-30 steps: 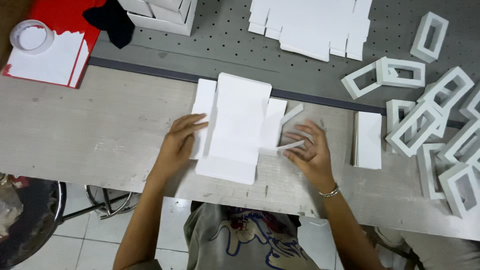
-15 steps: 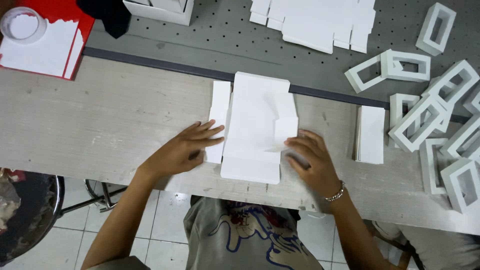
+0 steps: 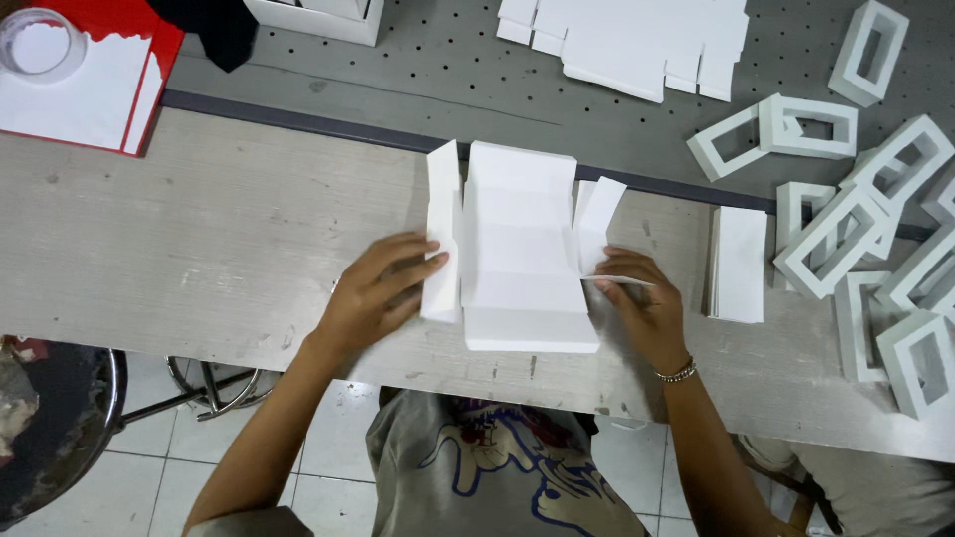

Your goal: The person folds flat white cardboard pieces into rectangular boxes by hand. They fold the side flaps up, tuck the tabs into slots to secure the shape, and then place the finished boxes into a stack on the table.

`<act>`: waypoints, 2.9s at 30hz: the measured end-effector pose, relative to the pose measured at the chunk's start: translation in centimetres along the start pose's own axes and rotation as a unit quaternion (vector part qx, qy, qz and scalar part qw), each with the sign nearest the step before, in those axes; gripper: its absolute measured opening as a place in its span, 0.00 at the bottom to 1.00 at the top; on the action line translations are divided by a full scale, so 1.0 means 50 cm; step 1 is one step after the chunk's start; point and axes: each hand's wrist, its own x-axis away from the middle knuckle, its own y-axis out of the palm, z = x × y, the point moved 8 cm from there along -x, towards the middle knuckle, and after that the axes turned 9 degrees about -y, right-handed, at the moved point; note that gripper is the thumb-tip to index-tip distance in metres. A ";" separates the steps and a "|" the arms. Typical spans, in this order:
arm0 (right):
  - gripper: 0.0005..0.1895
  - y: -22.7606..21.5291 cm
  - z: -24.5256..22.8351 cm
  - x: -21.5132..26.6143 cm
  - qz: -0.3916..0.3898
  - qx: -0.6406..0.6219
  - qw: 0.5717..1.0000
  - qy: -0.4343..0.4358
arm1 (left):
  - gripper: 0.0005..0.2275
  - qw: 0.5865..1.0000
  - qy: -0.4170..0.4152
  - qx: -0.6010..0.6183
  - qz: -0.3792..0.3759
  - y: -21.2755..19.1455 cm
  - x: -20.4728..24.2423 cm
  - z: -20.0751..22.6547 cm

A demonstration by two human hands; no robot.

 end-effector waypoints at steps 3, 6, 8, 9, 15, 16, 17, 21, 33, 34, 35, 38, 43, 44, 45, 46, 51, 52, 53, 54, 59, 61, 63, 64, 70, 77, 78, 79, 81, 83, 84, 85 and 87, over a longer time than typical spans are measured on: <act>0.03 -0.001 -0.004 -0.001 -0.004 -0.005 1.000 0.008 | 0.20 0.992 0.080 -0.101 0.005 0.043 0.030 -0.009; 0.03 0.003 -0.002 0.003 -0.019 0.005 1.000 0.004 | 0.21 0.989 0.096 -0.113 0.026 0.046 0.018 0.024; 0.03 0.000 0.002 0.006 -0.025 0.004 1.000 0.011 | 0.15 0.998 0.030 -0.060 0.011 0.031 0.006 0.023; 0.04 -0.002 0.006 0.007 -0.030 0.005 0.999 0.017 | 0.09 0.999 -0.036 -0.006 -0.002 0.026 -0.002 0.011; 0.06 -0.003 0.013 0.009 -0.055 0.016 0.998 0.035 | 0.16 0.981 -0.142 0.107 -0.073 0.050 0.009 -0.031; 0.06 -0.003 0.013 0.010 -0.056 0.015 0.998 0.034 | 0.16 0.981 -0.143 0.106 -0.071 0.044 0.008 -0.027; 0.07 0.000 0.011 0.011 -0.068 0.017 0.997 0.027 | 0.20 0.981 -0.142 0.092 -0.099 0.048 0.009 -0.022; 0.10 0.005 0.013 0.023 -0.097 0.057 0.993 -0.027 | 0.21 0.990 -0.081 0.007 -0.115 0.051 -0.005 -0.022; 0.19 0.015 0.021 0.045 -0.121 0.155 0.978 -0.065 | 0.19 0.980 -0.032 -0.100 -0.171 0.075 -0.023 -0.033; 0.19 0.013 0.022 0.046 -0.121 0.155 0.978 -0.064 | 0.19 0.980 -0.032 -0.100 -0.171 0.079 -0.022 -0.040; 0.20 0.014 0.023 0.048 -0.133 0.161 0.976 -0.064 | 0.17 0.980 -0.033 -0.094 -0.174 0.083 -0.021 -0.047; 0.27 0.009 0.003 0.040 -0.197 0.175 0.964 -0.032 | 0.15 0.980 -0.033 -0.098 -0.173 0.078 -0.022 -0.032; 0.42 -0.006 -0.077 0.010 -0.392 0.289 0.870 0.070 | 0.15 0.974 -0.007 -0.166 -0.154 0.095 0.012 -0.044; 0.38 -0.004 -0.114 -0.021 -0.334 0.336 0.880 -0.040 | 0.13 0.975 0.007 -0.179 -0.130 0.089 0.007 -0.035; 0.34 -0.002 -0.156 -0.044 -0.269 0.377 0.873 -0.150 | 0.10 0.976 0.021 -0.191 -0.105 0.081 0.003 -0.025; 0.34 0.041 -0.178 -0.051 -0.270 0.378 0.872 -0.154 | 0.10 0.976 0.020 -0.192 -0.101 0.085 0.003 -0.030; 0.24 0.270 -0.218 -0.030 -0.304 0.277 0.875 -0.254 | 0.08 0.981 0.029 -0.182 -0.062 0.071 -0.001 -0.025; 0.24 0.293 -0.201 -0.040 -0.306 0.275 0.875 -0.254 | 0.08 0.981 0.026 -0.182 -0.062 0.076 0.002 -0.036; 0.24 0.325 -0.151 -0.045 -0.373 0.281 0.868 -0.170 | 0.08 0.982 0.027 -0.175 -0.066 0.083 0.005 -0.044; 0.24 0.351 -0.103 -0.044 -0.434 0.286 0.850 -0.085 | 0.09 0.983 0.031 -0.167 -0.069 0.091 0.006 -0.053; 0.15 0.351 -0.045 -0.055 -0.314 0.299 0.885 -0.170 | 0.08 0.991 -0.003 -0.111 -0.076 0.079 0.006 -0.065; 0.11 0.345 -0.038 -0.058 -0.289 0.297 0.893 -0.175 | 0.08 0.993 -0.019 -0.082 -0.079 0.065 0.001 -0.066; 0.08 0.348 -0.031 -0.057 -0.305 0.300 0.886 -0.179 | 0.05 0.991 -0.020 -0.102 -0.085 0.054 -0.003 -0.067; 0.08 0.346 -0.039 -0.066 -0.307 0.299 0.886 -0.178 | 0.05 0.991 -0.021 -0.100 -0.085 0.052 -0.006 -0.066; 0.13 0.345 -0.052 -0.117 -0.387 0.198 0.900 -0.026 | 0.15 0.991 -0.099 -0.042 -0.081 0.042 -0.040 -0.074; 0.19 0.337 -0.037 -0.159 -0.366 0.179 0.900 0.154 | 0.24 0.979 -0.173 -0.039 -0.103 0.065 -0.054 -0.107; 0.26 0.334 -0.042 -0.164 -0.350 0.172 0.904 0.178 | 0.25 0.978 -0.170 -0.060 -0.106 0.064 -0.055 -0.103; 0.26 0.339 -0.021 -0.148 -0.352 0.171 0.903 0.177 | 0.25 0.978 -0.172 -0.060 -0.104 0.075 -0.044 -0.113; 0.21 0.336 -0.040 -0.150 -0.262 0.268 0.926 -0.052 | 0.14 0.983 -0.106 -0.147 -0.036 0.082 -0.028 -0.112; 0.12 0.351 -0.016 -0.118 -0.240 0.266 0.926 -0.118 | 0.09 0.984 -0.073 -0.161 -0.019 0.087 -0.027 -0.120; 0.04 0.356 -0.017 -0.103 -0.212 0.265 0.922 -0.187 | 0.06 0.984 -0.035 -0.175 0.002 0.088 -0.029 -0.118; 0.04 0.349 -0.045 -0.096 -0.213 0.265 0.922 -0.184 | 0.06 0.984 -0.037 -0.174 0.000 0.095 -0.010 -0.102; 0.12 0.355 -0.096 -0.084 -0.284 0.236 0.910 -0.190 | 0.10 0.970 0.010 -0.239 -0.037 0.128 0.021 -0.062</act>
